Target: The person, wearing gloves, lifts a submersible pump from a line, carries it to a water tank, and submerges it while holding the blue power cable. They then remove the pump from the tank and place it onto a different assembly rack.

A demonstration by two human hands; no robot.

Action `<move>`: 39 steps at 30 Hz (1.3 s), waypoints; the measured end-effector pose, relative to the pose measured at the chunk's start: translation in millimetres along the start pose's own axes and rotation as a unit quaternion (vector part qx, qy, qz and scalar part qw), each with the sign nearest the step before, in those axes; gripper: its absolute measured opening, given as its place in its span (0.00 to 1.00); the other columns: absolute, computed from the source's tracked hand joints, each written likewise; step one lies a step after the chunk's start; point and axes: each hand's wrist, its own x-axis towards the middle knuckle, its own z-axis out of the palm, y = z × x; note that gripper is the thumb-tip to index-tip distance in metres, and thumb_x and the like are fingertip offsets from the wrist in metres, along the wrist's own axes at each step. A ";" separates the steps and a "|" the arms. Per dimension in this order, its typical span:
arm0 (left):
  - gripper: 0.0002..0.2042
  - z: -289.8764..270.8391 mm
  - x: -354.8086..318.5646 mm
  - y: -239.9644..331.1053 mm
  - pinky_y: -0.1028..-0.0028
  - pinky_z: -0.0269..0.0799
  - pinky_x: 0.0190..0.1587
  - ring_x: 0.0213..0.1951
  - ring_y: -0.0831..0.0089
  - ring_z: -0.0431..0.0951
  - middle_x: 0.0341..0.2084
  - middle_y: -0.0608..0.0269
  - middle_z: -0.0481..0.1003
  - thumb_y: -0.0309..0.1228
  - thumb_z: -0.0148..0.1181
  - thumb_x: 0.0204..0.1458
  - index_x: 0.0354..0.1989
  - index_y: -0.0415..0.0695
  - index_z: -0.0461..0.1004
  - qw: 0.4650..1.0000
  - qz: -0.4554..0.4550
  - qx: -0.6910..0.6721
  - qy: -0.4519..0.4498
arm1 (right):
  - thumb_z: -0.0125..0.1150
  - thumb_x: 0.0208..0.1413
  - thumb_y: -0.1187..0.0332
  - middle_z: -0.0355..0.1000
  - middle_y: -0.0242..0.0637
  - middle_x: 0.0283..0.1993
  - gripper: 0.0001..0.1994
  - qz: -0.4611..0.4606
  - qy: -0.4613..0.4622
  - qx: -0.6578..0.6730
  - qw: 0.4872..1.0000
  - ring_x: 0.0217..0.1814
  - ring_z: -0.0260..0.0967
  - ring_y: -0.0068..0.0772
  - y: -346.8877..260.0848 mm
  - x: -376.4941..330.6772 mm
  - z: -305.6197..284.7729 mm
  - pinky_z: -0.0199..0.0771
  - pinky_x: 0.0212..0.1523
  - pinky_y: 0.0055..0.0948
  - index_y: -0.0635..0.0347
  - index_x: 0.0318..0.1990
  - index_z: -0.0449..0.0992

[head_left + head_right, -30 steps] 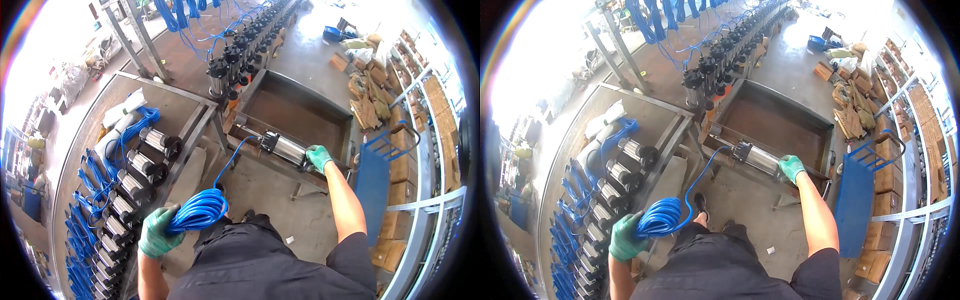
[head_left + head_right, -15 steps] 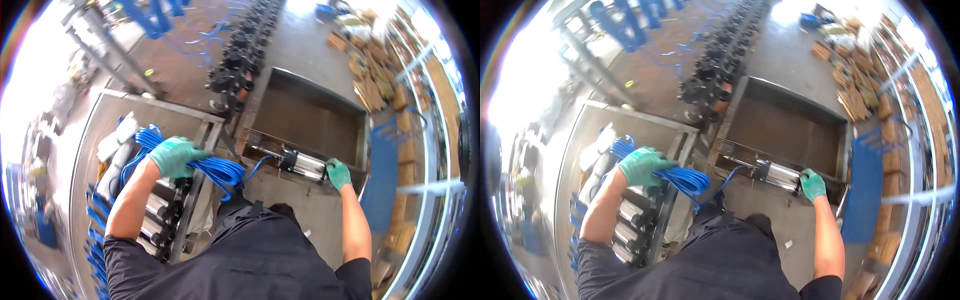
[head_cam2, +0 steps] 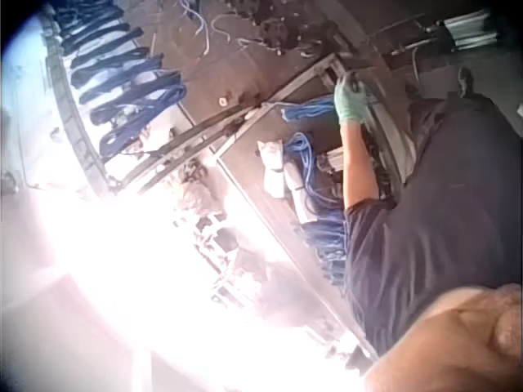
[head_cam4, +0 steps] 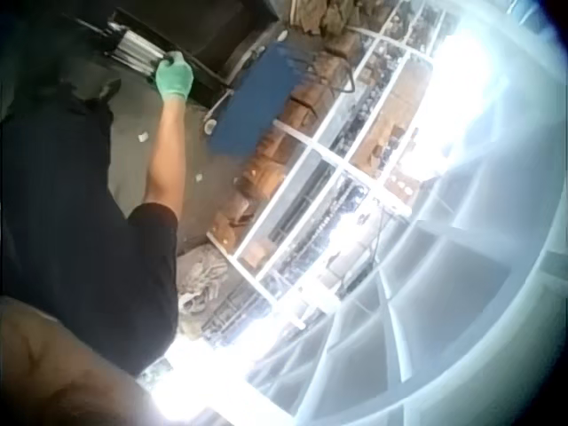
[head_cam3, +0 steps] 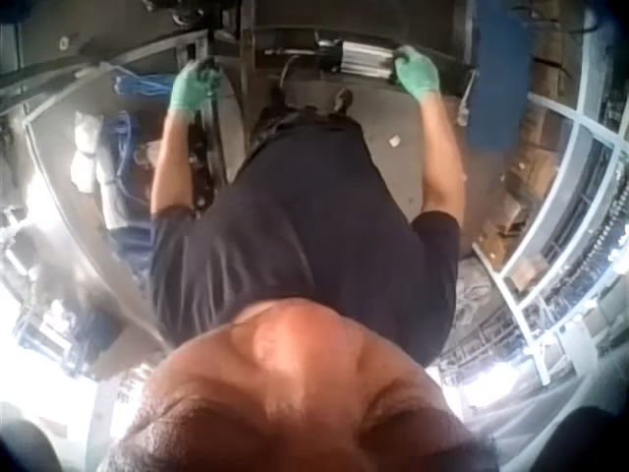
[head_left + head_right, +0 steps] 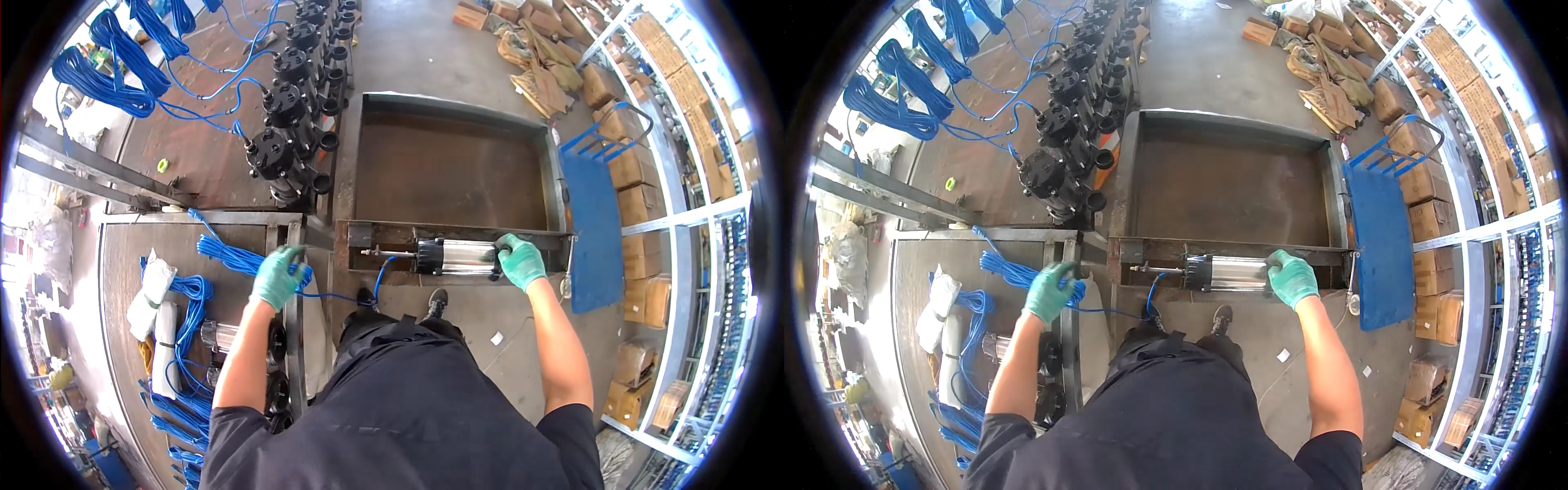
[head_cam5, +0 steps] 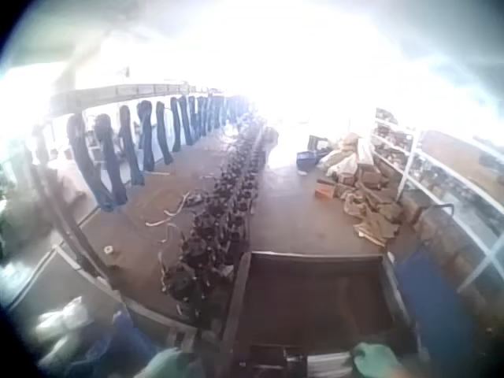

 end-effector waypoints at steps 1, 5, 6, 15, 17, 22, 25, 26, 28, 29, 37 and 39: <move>0.18 12.1 -1.8 12.5 0.66 0.77 0.50 0.44 0.59 0.82 0.47 0.52 0.81 0.29 0.64 0.55 0.55 0.42 0.78 0.993 -0.023 -0.118 -0.016 | 0.57 0.57 0.66 0.81 0.47 0.44 0.12 0.003 -0.012 0.005 1.000 0.49 0.78 0.52 -0.5 2.2 -0.2 0.77 0.53 0.44 0.52 0.46 0.82; 0.17 62.6 -2.8 69.5 0.73 0.78 0.45 0.39 0.74 0.81 0.44 0.55 0.82 0.27 0.64 0.58 0.57 0.41 0.78 0.967 -0.014 -0.249 -0.047 | 0.58 0.56 0.65 0.81 0.49 0.44 0.11 0.000 -0.055 0.043 0.998 0.49 0.78 0.53 7.6 8.7 -1.4 0.76 0.52 0.43 0.54 0.43 0.83; 0.18 80.1 -0.9 72.9 0.73 0.78 0.46 0.40 0.74 0.81 0.43 0.57 0.83 0.26 0.64 0.57 0.57 0.41 0.77 0.958 -0.029 -0.279 -0.054 | 0.58 0.55 0.65 0.81 0.49 0.44 0.11 -0.008 -0.063 0.047 0.997 0.49 0.78 0.53 7.2 10.1 -4.7 0.76 0.52 0.43 0.54 0.42 0.83; 0.17 105.3 -11.7 132.0 0.73 0.77 0.44 0.36 0.72 0.80 0.43 0.57 0.83 0.26 0.65 0.56 0.55 0.41 0.78 0.964 -0.049 -0.260 -0.030 | 0.57 0.58 0.60 0.80 0.49 0.46 0.13 -0.040 -0.074 0.035 0.996 0.50 0.78 0.55 5.1 16.0 -1.0 0.77 0.52 0.45 0.52 0.45 0.83; 0.17 102.3 -16.2 148.7 0.73 0.76 0.47 0.40 0.74 0.80 0.44 0.58 0.82 0.26 0.63 0.58 0.56 0.42 0.78 0.969 -0.064 -0.235 -0.044 | 0.59 0.58 0.58 0.80 0.49 0.47 0.14 -0.050 -0.074 0.059 0.994 0.50 0.77 0.55 11.7 10.0 -1.6 0.77 0.52 0.46 0.51 0.47 0.82; 0.17 109.5 -0.9 178.1 0.65 0.78 0.46 0.40 0.56 0.82 0.42 0.52 0.80 0.26 0.66 0.53 0.53 0.42 0.78 0.987 0.042 -0.155 0.003 | 0.61 0.63 0.53 0.76 0.53 0.57 0.23 -0.096 0.049 0.171 0.979 0.58 0.75 0.57 21.0 -10.2 15.1 0.74 0.57 0.48 0.56 0.59 0.75; 0.26 116.5 15.3 197.9 0.58 0.73 0.57 0.53 0.49 0.76 0.50 0.50 0.76 0.29 0.71 0.47 0.57 0.44 0.75 0.993 0.112 -0.044 -0.010 | 0.59 0.66 0.52 0.76 0.56 0.55 0.22 -0.040 0.065 0.370 0.926 0.58 0.74 0.57 55.5 -31.7 17.3 0.72 0.60 0.49 0.59 0.58 0.76; 0.27 115.5 20.8 213.3 0.58 0.72 0.58 0.55 0.48 0.74 0.52 0.50 0.75 0.30 0.72 0.46 0.58 0.44 0.74 0.992 0.123 -0.008 -0.021 | 0.60 0.65 0.53 0.77 0.55 0.53 0.23 -0.042 0.181 0.320 0.929 0.57 0.74 0.55 84.3 -32.1 26.3 0.71 0.60 0.48 0.63 0.56 0.76; 0.34 121.4 31.9 228.1 0.55 0.68 0.63 0.60 0.47 0.70 0.58 0.51 0.72 0.33 0.74 0.42 0.62 0.45 0.71 0.987 0.144 0.047 -0.048 | 0.61 0.62 0.59 0.76 0.53 0.53 0.19 0.018 0.344 0.175 0.922 0.57 0.72 0.55 159.1 -29.0 42.7 0.71 0.60 0.46 0.64 0.53 0.77; 0.37 124.6 35.0 235.5 0.55 0.66 0.65 0.63 0.48 0.68 0.61 0.52 0.70 0.34 0.75 0.41 0.65 0.45 0.69 0.982 0.145 0.100 -0.070 | 0.60 0.61 0.62 0.76 0.52 0.52 0.17 0.106 0.340 0.126 0.926 0.57 0.71 0.55 189.3 -33.7 39.1 0.71 0.60 0.45 0.65 0.52 0.77; 0.51 178.9 77.2 289.2 0.40 0.45 0.74 0.75 0.55 0.55 0.71 0.59 0.61 0.58 0.70 0.46 0.76 0.48 0.54 0.926 0.159 0.294 -0.176 | 0.68 0.55 0.59 0.76 0.55 0.44 0.32 0.291 0.194 0.279 0.894 0.49 0.76 0.58 327.3 9.6 91.3 0.74 0.55 0.48 0.65 0.61 0.61; 0.53 189.3 80.6 284.4 0.43 0.47 0.74 0.73 0.54 0.58 0.70 0.55 0.62 0.60 0.70 0.44 0.75 0.47 0.54 0.925 0.156 0.297 -0.181 | 0.68 0.55 0.60 0.77 0.53 0.43 0.32 0.268 0.182 0.282 0.903 0.46 0.77 0.58 272.1 33.2 43.6 0.75 0.53 0.48 0.65 0.61 0.59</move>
